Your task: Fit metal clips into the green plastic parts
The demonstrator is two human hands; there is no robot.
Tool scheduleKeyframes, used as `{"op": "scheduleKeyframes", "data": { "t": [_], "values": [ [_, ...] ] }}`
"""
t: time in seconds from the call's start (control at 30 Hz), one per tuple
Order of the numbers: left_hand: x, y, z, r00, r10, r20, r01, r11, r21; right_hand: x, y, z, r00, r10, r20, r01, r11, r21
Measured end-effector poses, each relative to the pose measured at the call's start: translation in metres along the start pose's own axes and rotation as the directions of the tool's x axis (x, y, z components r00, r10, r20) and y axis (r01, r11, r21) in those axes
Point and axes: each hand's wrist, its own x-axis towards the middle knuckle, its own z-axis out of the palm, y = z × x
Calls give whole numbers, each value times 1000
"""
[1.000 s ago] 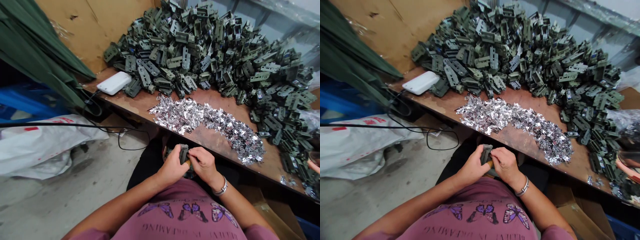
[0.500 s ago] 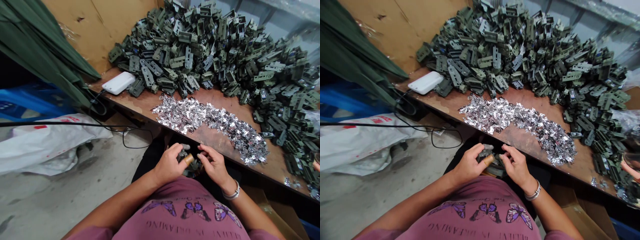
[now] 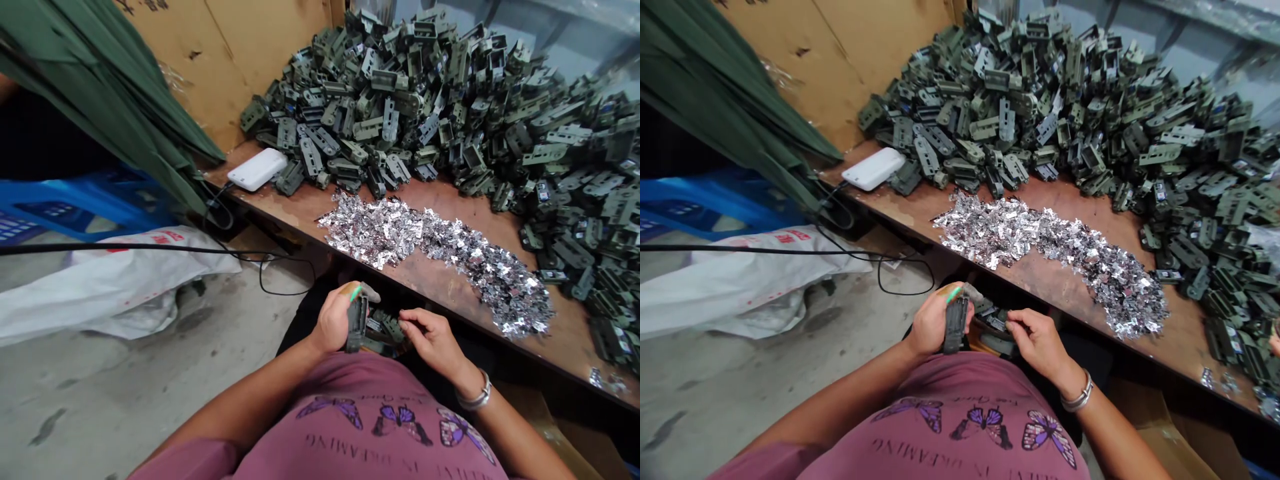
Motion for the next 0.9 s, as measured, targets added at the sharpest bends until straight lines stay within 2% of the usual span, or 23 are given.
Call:
{"op": "scheduleKeyframes", "data": {
  "t": [0.07, 0.1, 0.17, 0.2, 0.3, 0.37, 0.4, 0.47, 0.57, 0.7, 0.8, 0.9],
  "values": [
    [2, -4, 0, 989, -145, 12, 145, 976, -160, 1, 1, -2, 1000, -3, -1, 3, 1000, -18],
    [2, -4, 0, 986, -164, 32, 167, 961, -220, 1, 2, -4, 1000, -5, -5, 5, 1000, -28],
    [3, -3, -1, 991, -119, 58, 131, 951, -279, 2, 3, -7, 1000, -5, -17, 5, 999, -44],
    [3, -3, -1, 994, -86, 67, 100, 961, -258, 3, 4, -9, 1000, -6, -25, 5, 999, -50],
    [9, -4, -6, 992, -29, 126, 25, 999, 33, 8, 5, -16, 999, -25, -45, 22, 997, -77],
    [17, -12, -11, 986, -43, 158, 4, 971, 241, 14, 5, -25, 996, -56, -64, 49, 993, -106],
    [23, -20, -14, 985, -61, 162, 9, 953, 304, 19, 5, -30, 995, -71, -76, 62, 990, -124],
    [36, -40, -19, 978, -152, 140, 95, 933, 346, 33, 6, -44, 989, -95, -111, 76, 983, -170],
    [56, -74, -20, 969, -210, 131, 152, 923, 354, 67, 5, -65, 983, -112, -143, 76, 968, -238],
    [82, -105, -7, 983, -182, 10, 165, 916, 366, 135, 2, -77, 978, -141, -155, 78, 932, -354],
    [91, -111, 11, 993, -121, -8, 115, 922, 371, 195, 2, -70, 976, -90, -198, -11, 889, -457],
    [87, -106, 28, 997, -46, 63, 20, 929, 369, 250, 9, -57, 974, 5, -228, -113, 881, -460]
  ]
}}
